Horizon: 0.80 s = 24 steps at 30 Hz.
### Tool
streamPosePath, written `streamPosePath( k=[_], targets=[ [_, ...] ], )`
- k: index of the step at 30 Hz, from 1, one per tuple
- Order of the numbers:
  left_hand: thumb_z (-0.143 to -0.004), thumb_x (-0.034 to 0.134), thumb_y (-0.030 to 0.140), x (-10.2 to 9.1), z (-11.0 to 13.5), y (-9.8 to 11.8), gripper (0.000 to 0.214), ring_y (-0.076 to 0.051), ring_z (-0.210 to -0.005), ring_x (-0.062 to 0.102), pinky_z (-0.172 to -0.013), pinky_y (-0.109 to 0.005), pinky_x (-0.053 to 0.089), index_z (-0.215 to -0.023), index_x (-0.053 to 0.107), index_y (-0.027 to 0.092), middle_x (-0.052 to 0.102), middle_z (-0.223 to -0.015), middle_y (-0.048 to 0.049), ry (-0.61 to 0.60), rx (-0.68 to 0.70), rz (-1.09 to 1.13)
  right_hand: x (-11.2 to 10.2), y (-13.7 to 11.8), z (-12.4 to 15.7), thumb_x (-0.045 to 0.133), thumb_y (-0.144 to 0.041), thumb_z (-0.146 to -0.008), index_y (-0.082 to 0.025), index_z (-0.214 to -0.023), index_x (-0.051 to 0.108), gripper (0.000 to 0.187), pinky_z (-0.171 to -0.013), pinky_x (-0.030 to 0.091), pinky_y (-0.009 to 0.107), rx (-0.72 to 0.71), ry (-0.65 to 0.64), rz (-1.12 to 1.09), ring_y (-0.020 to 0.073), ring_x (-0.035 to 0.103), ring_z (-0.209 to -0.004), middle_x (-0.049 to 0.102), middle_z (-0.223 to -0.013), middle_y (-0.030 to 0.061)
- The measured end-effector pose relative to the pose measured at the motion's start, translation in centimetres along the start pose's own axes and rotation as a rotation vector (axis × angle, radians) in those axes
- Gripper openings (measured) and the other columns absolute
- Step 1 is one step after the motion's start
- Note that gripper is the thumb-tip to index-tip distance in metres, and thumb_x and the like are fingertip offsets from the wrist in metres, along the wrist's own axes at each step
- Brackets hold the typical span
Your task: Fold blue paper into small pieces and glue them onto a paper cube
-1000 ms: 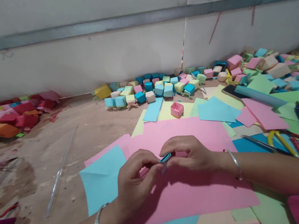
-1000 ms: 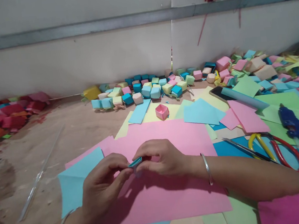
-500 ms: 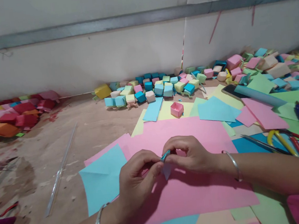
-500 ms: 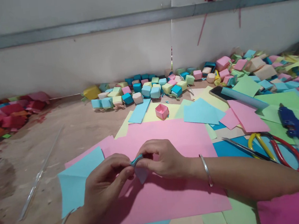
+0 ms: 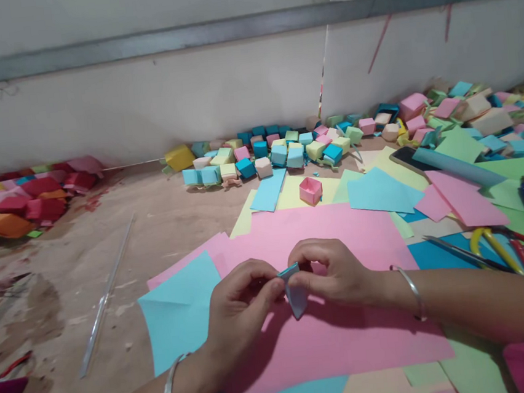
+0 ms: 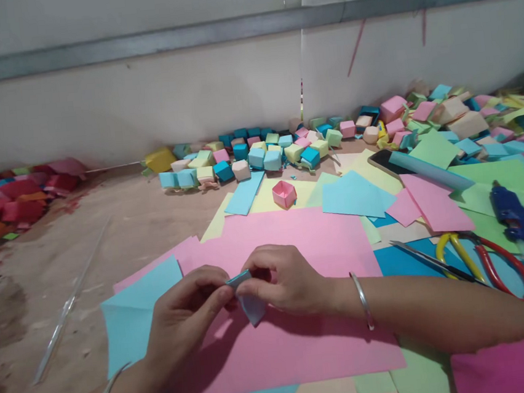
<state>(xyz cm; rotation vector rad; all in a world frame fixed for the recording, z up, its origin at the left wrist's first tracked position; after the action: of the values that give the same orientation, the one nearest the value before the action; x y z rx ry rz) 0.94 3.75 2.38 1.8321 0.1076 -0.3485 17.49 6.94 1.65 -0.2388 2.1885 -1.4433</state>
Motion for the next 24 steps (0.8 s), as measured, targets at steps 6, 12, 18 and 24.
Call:
streamPosePath(
  k=[6,12,18,24],
  targets=[
    [-0.083,0.065,0.016,0.0,0.0,-0.8,0.005,-0.009,-0.058,0.059,-0.054,-0.019,0.051,-0.079,0.064,0.018,0.061,-0.066,0.0018,0.051,-0.139,0.201,0.0,-0.3,0.0,0.056,-0.029,-0.091,-0.015,-0.075,0.062,0.022,-0.06,0.045,0.024,-0.103,-0.028,0.015,0.0107,0.054,-0.063,0.061,-0.07,0.0018],
    [-0.083,0.065,0.016,-0.1,-0.2,-0.5,0.004,-0.008,-0.056,0.057,-0.051,-0.019,0.05,-0.08,0.063,0.016,0.059,-0.072,0.0005,0.038,-0.074,0.101,0.0,-0.3,0.0,0.054,-0.022,-0.09,-0.016,-0.076,0.065,0.019,-0.059,0.048,0.026,-0.116,0.01,0.057,0.0119,0.059,-0.064,0.065,-0.07,0.0031],
    [-0.079,0.071,0.014,-0.3,-0.1,0.5,0.015,-0.011,-0.065,0.063,-0.056,-0.02,0.053,-0.092,0.068,0.019,0.065,-0.083,-0.0022,0.002,0.091,-0.052,0.0,-0.1,0.1,0.056,-0.022,-0.089,-0.016,-0.08,0.068,0.016,-0.06,0.048,0.026,-0.119,0.05,0.027,0.0123,0.06,-0.065,0.067,-0.072,0.0037],
    [-0.085,0.064,0.014,-0.6,-0.3,0.9,0.008,-0.013,-0.065,0.061,-0.058,-0.024,0.049,-0.081,0.068,0.019,0.065,-0.07,-0.0018,0.022,0.185,-0.179,0.2,-0.6,0.1,0.057,-0.023,-0.089,-0.016,-0.082,0.066,0.013,-0.06,0.049,0.025,-0.166,0.02,0.054,0.0119,0.059,-0.064,0.066,-0.072,0.0031]
  ],
)
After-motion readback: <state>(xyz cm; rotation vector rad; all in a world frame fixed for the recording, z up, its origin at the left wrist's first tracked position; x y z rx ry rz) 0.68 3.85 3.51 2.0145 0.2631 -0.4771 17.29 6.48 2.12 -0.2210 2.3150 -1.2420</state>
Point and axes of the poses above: each hand's wrist, its own z-axis away from the middle knuckle, its own x-axis out of the palm, y = z × x, the point moved 4 cm from there along -z, towards the middle knuckle
